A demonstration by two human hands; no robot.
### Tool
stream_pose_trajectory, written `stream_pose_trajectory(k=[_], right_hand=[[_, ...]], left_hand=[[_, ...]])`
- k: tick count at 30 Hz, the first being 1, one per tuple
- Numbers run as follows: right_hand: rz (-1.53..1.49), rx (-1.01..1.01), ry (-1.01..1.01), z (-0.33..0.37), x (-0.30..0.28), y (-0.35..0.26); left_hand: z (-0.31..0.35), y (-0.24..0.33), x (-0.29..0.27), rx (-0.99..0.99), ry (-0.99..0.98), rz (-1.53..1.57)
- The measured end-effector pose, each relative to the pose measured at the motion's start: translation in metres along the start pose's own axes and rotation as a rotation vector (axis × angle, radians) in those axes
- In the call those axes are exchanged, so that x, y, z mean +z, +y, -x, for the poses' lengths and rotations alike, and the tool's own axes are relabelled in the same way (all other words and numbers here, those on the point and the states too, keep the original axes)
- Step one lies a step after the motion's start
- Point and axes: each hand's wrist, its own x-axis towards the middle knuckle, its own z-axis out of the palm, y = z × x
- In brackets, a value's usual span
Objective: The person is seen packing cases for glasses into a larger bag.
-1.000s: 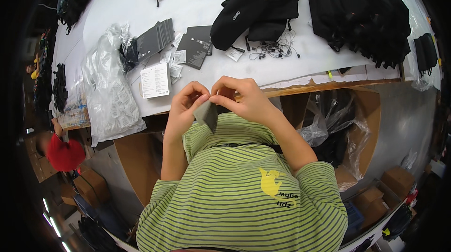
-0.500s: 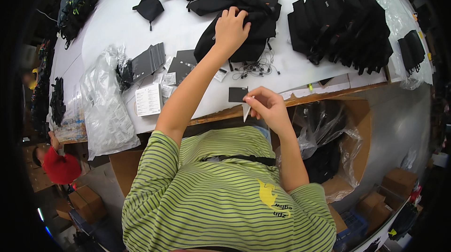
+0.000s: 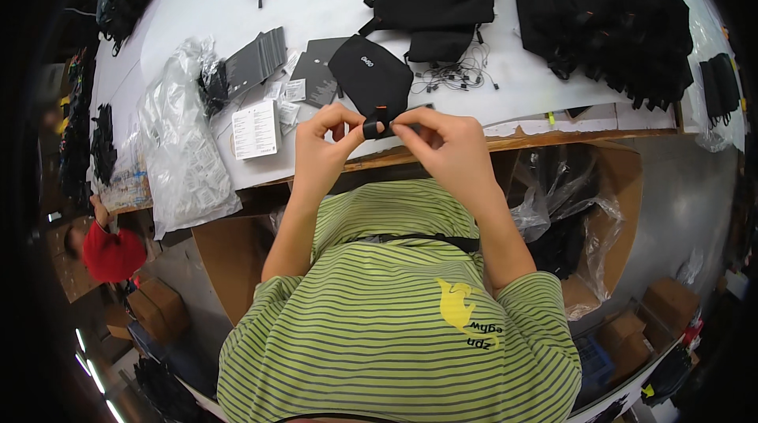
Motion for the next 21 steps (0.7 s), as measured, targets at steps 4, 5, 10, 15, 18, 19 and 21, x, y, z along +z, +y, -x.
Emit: stream_pose_trajectory(k=[4,5,10,15,18,19,21], right_hand=[[0.087,-0.028,-0.156,0.002,0.016,-0.012],[0.085,-0.118,-0.118,0.003,0.021,-0.01],[0.218,-0.304,-0.139,0.005,0.03,-0.003],[-0.089,-0.096,-0.145,0.012,0.04,-0.003],[-0.681,0.077,-0.215,0.002,0.028,0.007],[-0.751,0.082,-0.243,0.002,0.021,0.012],[-0.798,0.04,-0.24,-0.002,0.011,0.016]], left_hand=[[0.018,-0.004,-0.007,-0.085,0.059,0.195],[0.021,-0.004,-0.009,-0.085,0.074,0.208],[0.028,-0.005,-0.013,-0.019,0.149,0.108],[0.032,-0.014,-0.018,0.102,0.167,0.268],[0.031,-0.013,-0.024,-0.09,0.221,0.704],[0.031,-0.017,-0.029,-0.073,0.232,0.655],[0.032,-0.014,-0.04,-0.108,0.186,0.815]])
